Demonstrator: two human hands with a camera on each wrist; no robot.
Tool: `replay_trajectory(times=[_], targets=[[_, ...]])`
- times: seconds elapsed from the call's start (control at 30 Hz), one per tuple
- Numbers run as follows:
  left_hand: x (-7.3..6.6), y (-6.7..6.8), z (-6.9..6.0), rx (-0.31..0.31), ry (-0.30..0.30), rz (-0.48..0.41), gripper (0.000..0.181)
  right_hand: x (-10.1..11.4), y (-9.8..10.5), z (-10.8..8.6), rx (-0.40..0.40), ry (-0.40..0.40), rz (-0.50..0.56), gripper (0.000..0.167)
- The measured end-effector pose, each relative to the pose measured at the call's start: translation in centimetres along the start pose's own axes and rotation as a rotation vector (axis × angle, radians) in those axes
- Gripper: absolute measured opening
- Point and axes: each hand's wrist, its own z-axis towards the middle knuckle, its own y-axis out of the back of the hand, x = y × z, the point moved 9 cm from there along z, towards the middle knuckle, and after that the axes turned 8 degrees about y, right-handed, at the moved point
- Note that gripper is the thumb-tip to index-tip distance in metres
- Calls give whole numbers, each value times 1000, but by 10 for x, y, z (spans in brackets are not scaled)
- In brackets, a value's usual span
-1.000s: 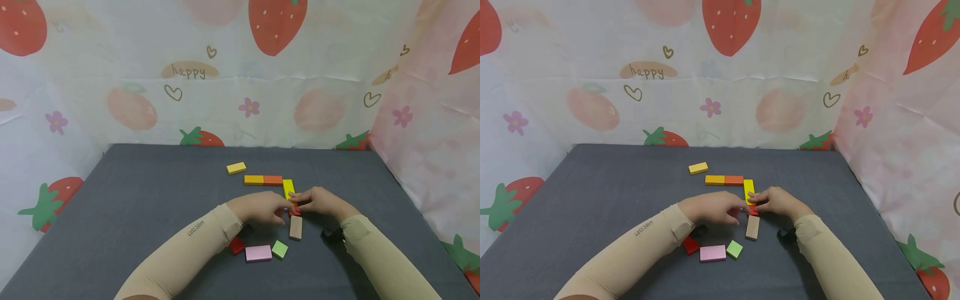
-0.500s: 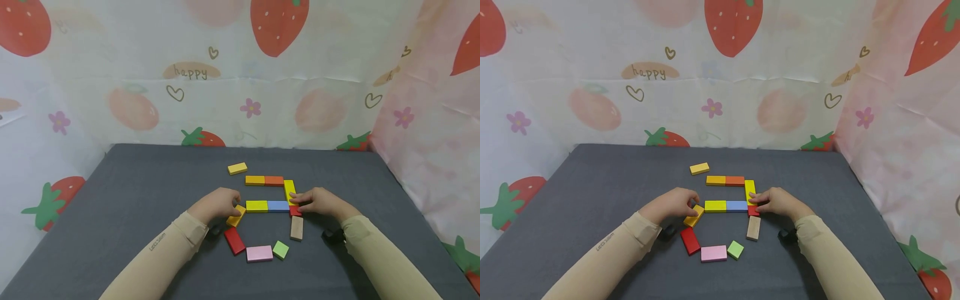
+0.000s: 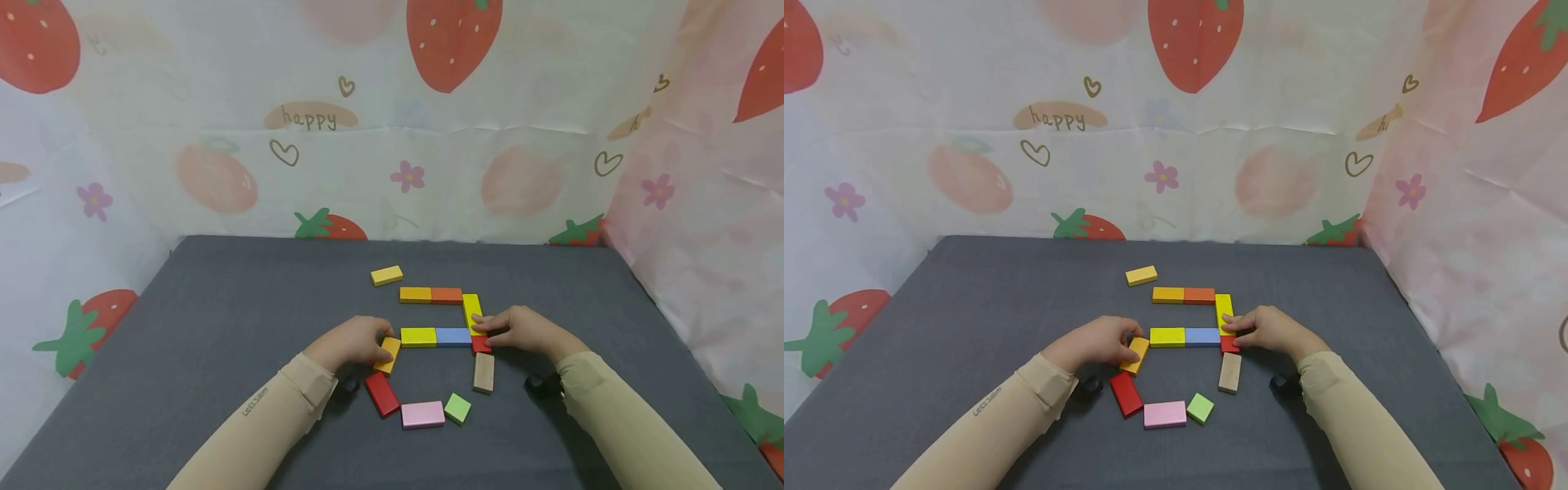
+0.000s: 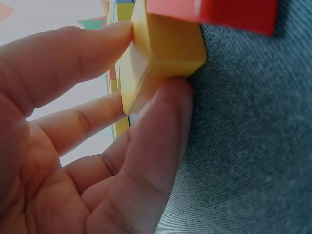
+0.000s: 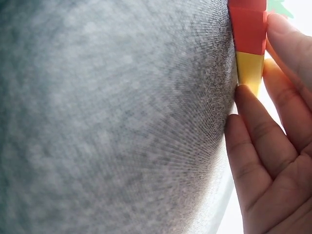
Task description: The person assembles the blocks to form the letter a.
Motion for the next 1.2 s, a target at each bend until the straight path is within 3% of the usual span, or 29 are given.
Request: replay_trajectory(times=[0.4,0.5,0.67,0.77,0.9,1.03,1.2], targets=[[0,0,-1,16,-16,6,38,-1,-1,0,2,-11,7,40],[5,2,-4,7,10,24,43,-1,-1,-1,0,-12,14,40],[13,4,-19,30,62,17,30,0,-1,-1,0,-15,18,39],[13,0,-33,70,47,3,28,0,0,-1,-1,-13,15,39],[8,-7,-49,98,-20,6,27,2,1,-1,-2,-8,15,40],[5,-10,-56,66,-69,9,25,3,1,-1,-1,-7,19,40],[7,-12,-57,0,-89,-11,23,3,1,-2,3,-15,20,39]])
